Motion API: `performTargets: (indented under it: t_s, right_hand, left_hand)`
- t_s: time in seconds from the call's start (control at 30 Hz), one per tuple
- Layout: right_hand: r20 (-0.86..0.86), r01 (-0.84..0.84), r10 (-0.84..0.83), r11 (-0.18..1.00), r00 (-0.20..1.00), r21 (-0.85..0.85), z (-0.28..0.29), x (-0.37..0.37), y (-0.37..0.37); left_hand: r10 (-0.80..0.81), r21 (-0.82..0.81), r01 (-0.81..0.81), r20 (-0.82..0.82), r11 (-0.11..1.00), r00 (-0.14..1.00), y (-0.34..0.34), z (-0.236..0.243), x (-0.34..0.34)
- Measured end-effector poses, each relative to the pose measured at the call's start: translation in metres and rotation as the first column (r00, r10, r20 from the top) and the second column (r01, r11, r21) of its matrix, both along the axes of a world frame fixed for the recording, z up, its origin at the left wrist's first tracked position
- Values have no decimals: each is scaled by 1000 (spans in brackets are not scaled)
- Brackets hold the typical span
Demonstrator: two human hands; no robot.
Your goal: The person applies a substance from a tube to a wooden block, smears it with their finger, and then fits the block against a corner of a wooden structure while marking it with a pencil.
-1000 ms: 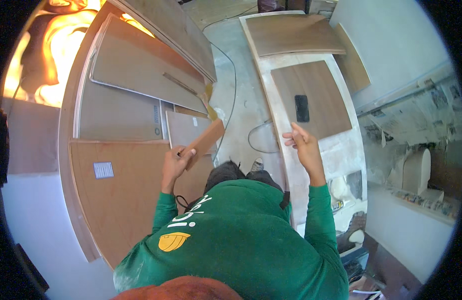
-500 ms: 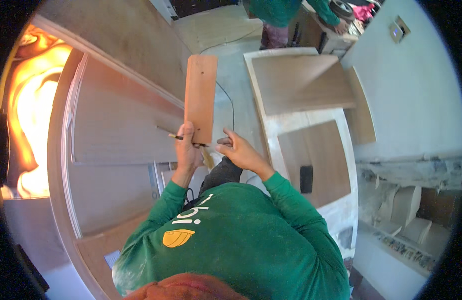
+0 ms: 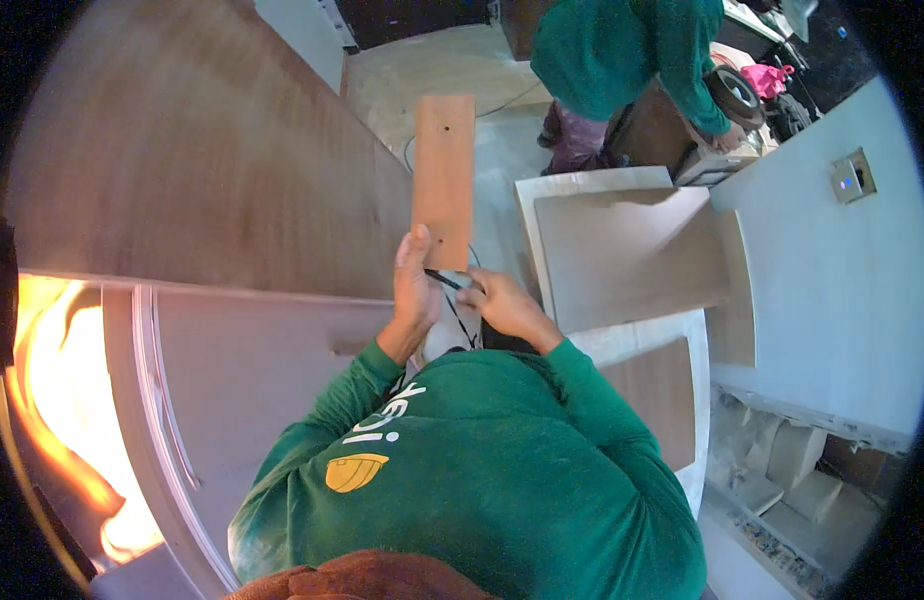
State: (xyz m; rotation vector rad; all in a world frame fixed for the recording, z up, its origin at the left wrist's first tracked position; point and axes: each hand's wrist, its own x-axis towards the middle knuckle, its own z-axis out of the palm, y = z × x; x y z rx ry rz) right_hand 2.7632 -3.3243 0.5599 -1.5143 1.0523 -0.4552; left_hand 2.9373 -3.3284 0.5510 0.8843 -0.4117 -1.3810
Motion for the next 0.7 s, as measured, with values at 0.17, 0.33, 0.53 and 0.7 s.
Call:
performTargets:
  t_s: [0.17,0.33,0.53,0.7]
  right_hand:
    - [7,-56,55,985,998,166,-65,-48,-75]
    - [-50,216,-211,940,976,263,-82,-75,-188]
    - [-70,266,-261,961,963,70,-61,-69,-327]
    - [85,296,-319,932,944,208,-54,-39,-414]
  left_hand:
    - [28,89,-58,308,994,951,-122,-19,54]
    - [7,180,-107,481,978,877,-244,-42,97]
    - [-17,256,-86,376,963,926,-371,-50,113]
    - [-88,375,-74,397,924,914,-475,-39,110]
